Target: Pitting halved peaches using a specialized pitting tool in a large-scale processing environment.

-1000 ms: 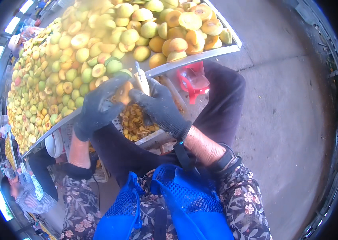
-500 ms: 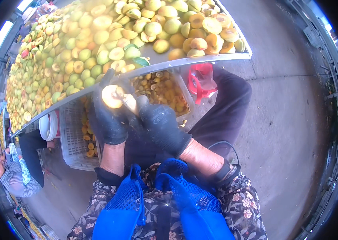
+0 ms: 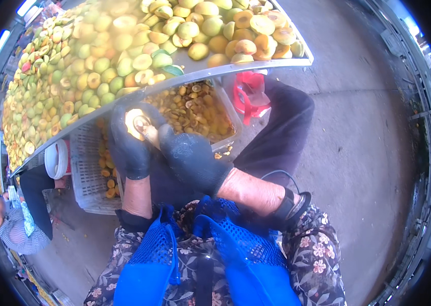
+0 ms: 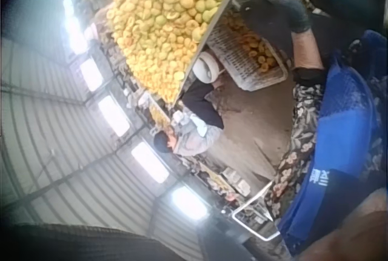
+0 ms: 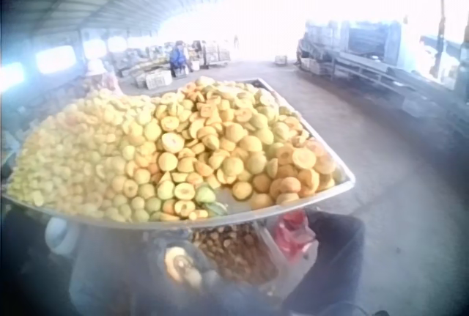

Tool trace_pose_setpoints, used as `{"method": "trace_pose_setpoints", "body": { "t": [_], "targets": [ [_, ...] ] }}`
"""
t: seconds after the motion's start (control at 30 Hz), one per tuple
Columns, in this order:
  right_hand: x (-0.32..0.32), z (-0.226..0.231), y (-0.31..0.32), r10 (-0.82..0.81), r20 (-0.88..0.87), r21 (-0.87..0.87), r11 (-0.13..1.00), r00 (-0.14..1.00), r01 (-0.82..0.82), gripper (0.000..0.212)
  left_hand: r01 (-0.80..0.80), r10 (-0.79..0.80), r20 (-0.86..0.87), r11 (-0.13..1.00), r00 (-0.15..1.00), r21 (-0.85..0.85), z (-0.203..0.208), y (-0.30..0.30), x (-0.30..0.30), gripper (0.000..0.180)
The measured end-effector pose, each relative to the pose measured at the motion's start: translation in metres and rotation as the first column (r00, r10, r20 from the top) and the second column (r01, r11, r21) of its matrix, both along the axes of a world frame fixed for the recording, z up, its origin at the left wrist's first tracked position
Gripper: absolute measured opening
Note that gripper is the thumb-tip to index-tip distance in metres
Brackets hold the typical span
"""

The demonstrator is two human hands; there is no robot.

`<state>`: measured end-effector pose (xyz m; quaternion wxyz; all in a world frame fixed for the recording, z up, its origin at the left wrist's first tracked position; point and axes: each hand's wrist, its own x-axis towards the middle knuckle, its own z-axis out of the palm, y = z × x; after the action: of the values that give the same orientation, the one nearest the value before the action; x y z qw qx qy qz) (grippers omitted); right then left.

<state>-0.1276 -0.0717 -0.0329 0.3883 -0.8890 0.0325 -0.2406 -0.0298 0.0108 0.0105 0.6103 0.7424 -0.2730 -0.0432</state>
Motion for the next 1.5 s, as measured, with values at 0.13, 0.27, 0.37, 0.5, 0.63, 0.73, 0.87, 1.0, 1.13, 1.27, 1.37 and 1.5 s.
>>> {"method": "trace_pose_setpoints", "body": {
  "t": [0.13, 0.27, 0.37, 0.5, 0.63, 0.73, 0.87, 1.0, 1.13, 1.27, 1.37, 1.5],
  "targets": [
    [0.009, -0.017, -0.003, 0.008, -0.069, 0.094, 0.996, 0.998, -0.001, 0.018, -0.040, 0.040, 0.027, 0.999, 0.999, 0.029, 0.006, -0.004, -0.001, 0.028],
    [0.012, -0.021, 0.001, 0.118, -0.129, 0.739, 0.673, 0.985, 0.016, 0.019, -0.234, 0.154, 0.392, 0.958, 0.907, 0.164, -0.011, -0.005, 0.012, 0.028],
    [0.010, -0.010, -0.008, 0.045, -0.103, 0.111, 0.993, 0.994, -0.033, 0.021, -0.218, 0.031, 0.576, 0.941, 0.817, 0.260, -0.016, -0.003, 0.017, 0.023],
    [0.017, -0.020, 0.001, 0.123, -0.178, 0.449, 0.893, 0.976, -0.031, 0.021, 0.013, -0.025, 0.085, 0.991, 0.996, 0.136, -0.010, -0.006, 0.012, 0.020],
    [0.017, -0.019, -0.008, 0.078, -0.184, 0.351, 0.937, 0.980, -0.009, 0.024, -0.152, -0.039, 0.630, 0.957, 0.776, 0.246, -0.014, -0.012, 0.015, 0.024],
    [0.013, 0.000, -0.010, 0.125, -0.240, 0.463, 0.886, 0.963, 0.001, 0.024, 0.094, -0.095, -0.085, 0.995, 0.992, -0.014, -0.011, -0.013, 0.013, 0.023],
    [0.015, -0.002, -0.014, 0.123, -0.303, 0.627, 0.772, 0.945, 0.101, 0.024, -0.025, -0.049, 0.508, 0.990, 0.860, 0.137, -0.020, -0.018, 0.013, 0.022],
    [0.016, -0.017, -0.012, 0.114, -0.144, 0.383, 0.922, 0.983, -0.051, 0.023, -0.055, -0.029, 0.414, 0.980, 0.910, 0.190, -0.026, -0.018, 0.012, 0.020],
    [0.021, -0.013, -0.012, 0.122, -0.221, 0.436, 0.900, 0.968, -0.015, 0.026, 0.050, -0.075, 0.249, 0.993, 0.965, 0.104, -0.037, -0.014, 0.030, 0.019],
    [0.057, -0.115, -0.002, 0.046, 0.100, 0.674, 0.732, 0.994, -0.102, 0.042, 0.084, -0.085, -0.247, 0.996, 0.965, -0.017, -0.029, -0.035, 0.024, 0.029],
    [0.026, 0.004, -0.011, 0.202, -0.360, 0.474, 0.880, 0.911, -0.007, 0.043, 0.017, -0.017, -0.058, 1.000, 0.998, 0.006, -0.028, -0.020, 0.024, 0.031],
    [0.034, -0.013, -0.015, 0.082, -0.059, 0.426, 0.903, 0.995, -0.050, 0.036, -0.009, -0.001, 0.127, 0.997, 0.992, 0.075, -0.014, -0.027, 0.017, 0.033]
  ]
}}
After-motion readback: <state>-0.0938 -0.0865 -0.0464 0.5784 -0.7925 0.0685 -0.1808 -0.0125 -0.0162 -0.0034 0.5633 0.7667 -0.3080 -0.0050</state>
